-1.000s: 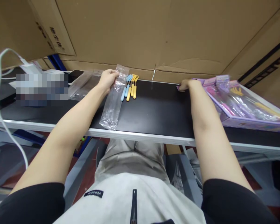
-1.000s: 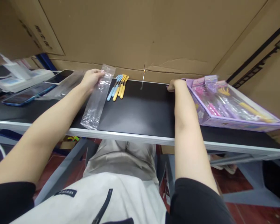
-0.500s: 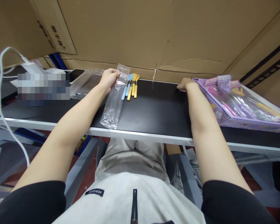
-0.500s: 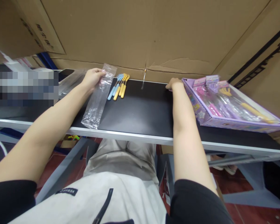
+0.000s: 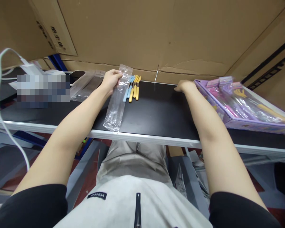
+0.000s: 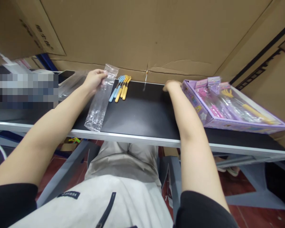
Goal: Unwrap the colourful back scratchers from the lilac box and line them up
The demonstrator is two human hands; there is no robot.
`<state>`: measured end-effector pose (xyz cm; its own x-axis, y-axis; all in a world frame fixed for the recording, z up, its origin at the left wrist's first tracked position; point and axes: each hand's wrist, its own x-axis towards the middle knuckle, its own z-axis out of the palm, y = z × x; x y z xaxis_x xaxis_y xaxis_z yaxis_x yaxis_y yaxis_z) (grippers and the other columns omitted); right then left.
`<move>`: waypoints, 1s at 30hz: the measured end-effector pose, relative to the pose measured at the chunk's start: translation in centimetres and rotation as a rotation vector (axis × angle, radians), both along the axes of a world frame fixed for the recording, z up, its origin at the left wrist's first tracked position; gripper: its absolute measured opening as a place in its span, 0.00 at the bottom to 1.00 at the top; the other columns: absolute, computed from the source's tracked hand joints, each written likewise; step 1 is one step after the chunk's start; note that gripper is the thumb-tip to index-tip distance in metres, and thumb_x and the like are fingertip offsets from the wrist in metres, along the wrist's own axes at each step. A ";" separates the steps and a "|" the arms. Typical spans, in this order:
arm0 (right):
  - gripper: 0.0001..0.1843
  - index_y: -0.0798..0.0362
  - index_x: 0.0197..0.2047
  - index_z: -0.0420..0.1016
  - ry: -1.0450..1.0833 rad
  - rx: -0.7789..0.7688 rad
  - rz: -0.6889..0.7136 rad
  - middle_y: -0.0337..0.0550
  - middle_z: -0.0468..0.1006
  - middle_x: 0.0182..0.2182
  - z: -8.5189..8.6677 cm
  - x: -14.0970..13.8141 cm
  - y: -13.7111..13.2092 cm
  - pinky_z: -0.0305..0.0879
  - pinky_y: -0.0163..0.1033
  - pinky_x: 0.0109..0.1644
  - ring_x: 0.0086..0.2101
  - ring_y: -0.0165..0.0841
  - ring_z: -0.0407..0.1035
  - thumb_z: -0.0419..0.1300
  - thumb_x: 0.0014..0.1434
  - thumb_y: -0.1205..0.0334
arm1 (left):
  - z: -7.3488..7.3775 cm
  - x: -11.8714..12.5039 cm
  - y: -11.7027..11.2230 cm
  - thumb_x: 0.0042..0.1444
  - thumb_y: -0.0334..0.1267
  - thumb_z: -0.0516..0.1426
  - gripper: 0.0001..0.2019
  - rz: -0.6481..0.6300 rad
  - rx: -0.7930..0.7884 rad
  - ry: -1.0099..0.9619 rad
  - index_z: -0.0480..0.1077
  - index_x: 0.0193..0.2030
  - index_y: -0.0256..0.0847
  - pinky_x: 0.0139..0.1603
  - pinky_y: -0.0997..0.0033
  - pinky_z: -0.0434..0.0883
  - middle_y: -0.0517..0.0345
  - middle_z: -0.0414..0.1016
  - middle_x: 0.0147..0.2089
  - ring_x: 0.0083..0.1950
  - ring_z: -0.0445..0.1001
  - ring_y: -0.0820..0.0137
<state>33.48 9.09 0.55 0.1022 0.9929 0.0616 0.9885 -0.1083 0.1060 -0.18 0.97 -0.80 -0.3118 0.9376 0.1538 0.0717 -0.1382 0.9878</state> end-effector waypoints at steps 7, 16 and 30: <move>0.49 0.52 0.83 0.44 0.201 0.121 0.541 0.57 0.66 0.72 2.4 -9.0 -8.2 0.61 0.62 0.73 0.70 0.53 0.64 0.62 0.67 0.55 | -0.6 0.9 -0.1 0.61 0.24 0.57 0.10 -0.139 0.042 0.005 0.64 0.33 0.42 0.17 0.77 0.50 0.69 0.54 0.19 0.16 0.51 0.77; 0.46 0.46 0.83 0.50 0.373 0.187 0.963 0.36 0.55 0.78 0.5 -10.7 -11.3 0.44 0.61 0.81 0.76 0.43 0.51 0.52 0.63 0.68 | -0.4 2.0 -1.6 0.61 0.35 0.63 0.04 -0.275 0.092 0.027 0.71 0.36 0.44 0.23 0.72 0.62 0.68 0.51 0.19 0.18 0.57 0.72; 0.42 0.51 0.84 0.45 0.288 0.343 0.816 0.43 0.51 0.79 -0.2 -10.7 -10.9 0.33 0.64 0.82 0.78 0.44 0.44 0.48 0.69 0.64 | -1.3 2.9 -2.1 0.59 0.40 0.71 0.22 -0.282 0.203 0.275 0.70 0.55 0.42 0.46 0.65 0.76 0.59 0.72 0.36 0.40 0.80 0.63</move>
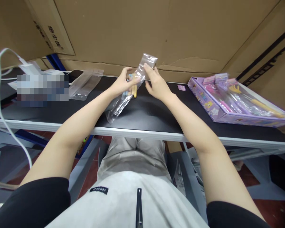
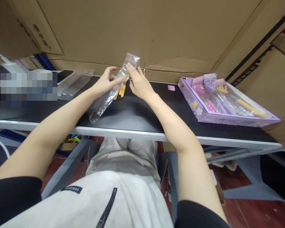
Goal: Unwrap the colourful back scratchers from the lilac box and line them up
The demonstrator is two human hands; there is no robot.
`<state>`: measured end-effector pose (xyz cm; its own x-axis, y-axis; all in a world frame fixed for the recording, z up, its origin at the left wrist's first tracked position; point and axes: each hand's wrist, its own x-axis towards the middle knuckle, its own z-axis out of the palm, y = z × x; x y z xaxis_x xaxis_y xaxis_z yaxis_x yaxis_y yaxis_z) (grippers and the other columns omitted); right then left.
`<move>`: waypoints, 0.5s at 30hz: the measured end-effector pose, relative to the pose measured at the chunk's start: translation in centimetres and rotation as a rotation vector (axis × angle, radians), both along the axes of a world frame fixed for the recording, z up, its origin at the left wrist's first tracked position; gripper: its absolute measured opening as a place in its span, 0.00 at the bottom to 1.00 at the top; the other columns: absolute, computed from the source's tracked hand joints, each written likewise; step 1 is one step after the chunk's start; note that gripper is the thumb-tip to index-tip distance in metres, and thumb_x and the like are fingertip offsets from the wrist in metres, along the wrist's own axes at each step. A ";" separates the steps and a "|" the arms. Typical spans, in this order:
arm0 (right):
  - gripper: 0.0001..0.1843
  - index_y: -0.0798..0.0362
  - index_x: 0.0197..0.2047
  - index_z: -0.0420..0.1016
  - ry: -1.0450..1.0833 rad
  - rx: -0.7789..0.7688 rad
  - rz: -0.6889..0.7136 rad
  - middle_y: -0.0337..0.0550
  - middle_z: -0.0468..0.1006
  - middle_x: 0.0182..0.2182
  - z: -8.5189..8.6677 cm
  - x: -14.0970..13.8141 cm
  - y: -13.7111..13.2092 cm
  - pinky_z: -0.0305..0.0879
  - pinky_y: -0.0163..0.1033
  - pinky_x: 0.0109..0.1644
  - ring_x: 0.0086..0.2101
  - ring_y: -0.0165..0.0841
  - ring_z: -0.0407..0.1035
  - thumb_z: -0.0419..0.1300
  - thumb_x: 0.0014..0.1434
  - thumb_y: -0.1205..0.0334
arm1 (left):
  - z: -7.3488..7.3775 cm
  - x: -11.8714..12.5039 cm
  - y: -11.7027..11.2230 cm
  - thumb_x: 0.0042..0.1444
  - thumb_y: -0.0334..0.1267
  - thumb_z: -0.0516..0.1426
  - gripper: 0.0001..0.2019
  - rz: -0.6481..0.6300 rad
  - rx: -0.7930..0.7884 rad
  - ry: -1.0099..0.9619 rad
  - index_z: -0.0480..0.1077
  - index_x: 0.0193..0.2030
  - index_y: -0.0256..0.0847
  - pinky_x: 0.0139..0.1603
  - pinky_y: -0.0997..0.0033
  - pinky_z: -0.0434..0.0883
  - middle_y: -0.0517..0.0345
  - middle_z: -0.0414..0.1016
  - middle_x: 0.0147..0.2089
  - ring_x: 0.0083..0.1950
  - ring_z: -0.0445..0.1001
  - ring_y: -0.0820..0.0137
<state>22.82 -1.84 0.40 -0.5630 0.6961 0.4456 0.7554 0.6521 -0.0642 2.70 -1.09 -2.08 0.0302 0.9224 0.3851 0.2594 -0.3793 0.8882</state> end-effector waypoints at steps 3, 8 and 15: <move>0.40 0.49 0.85 0.40 0.031 0.041 -0.135 0.43 0.53 0.79 0.2 0.5 0.5 0.34 0.64 0.82 0.78 0.45 0.43 0.44 0.74 0.56 | -0.4 0.2 -0.6 0.47 0.36 0.77 0.36 -0.028 0.162 0.137 0.68 0.61 0.45 0.59 0.60 0.73 0.52 0.75 0.49 0.57 0.78 0.54; 0.39 0.49 0.85 0.36 0.054 0.064 -0.227 0.43 0.52 0.79 0.8 1.0 0.1 0.36 0.61 0.82 0.79 0.40 0.37 0.39 0.75 0.56 | 0.2 0.9 -2.1 0.51 0.34 0.70 0.28 -0.028 0.311 0.295 0.72 0.60 0.46 0.63 0.59 0.71 0.47 0.70 0.61 0.67 0.71 0.48; 0.45 0.48 0.85 0.31 0.057 0.067 -0.250 0.42 0.41 0.81 0.8 1.4 -0.7 0.42 0.68 0.80 0.79 0.47 0.37 0.45 0.70 0.63 | 3.7 -4.0 -0.5 0.62 0.35 0.60 0.29 0.268 0.366 0.544 0.67 0.70 0.49 0.70 0.52 0.60 0.47 0.62 0.66 0.66 0.63 0.49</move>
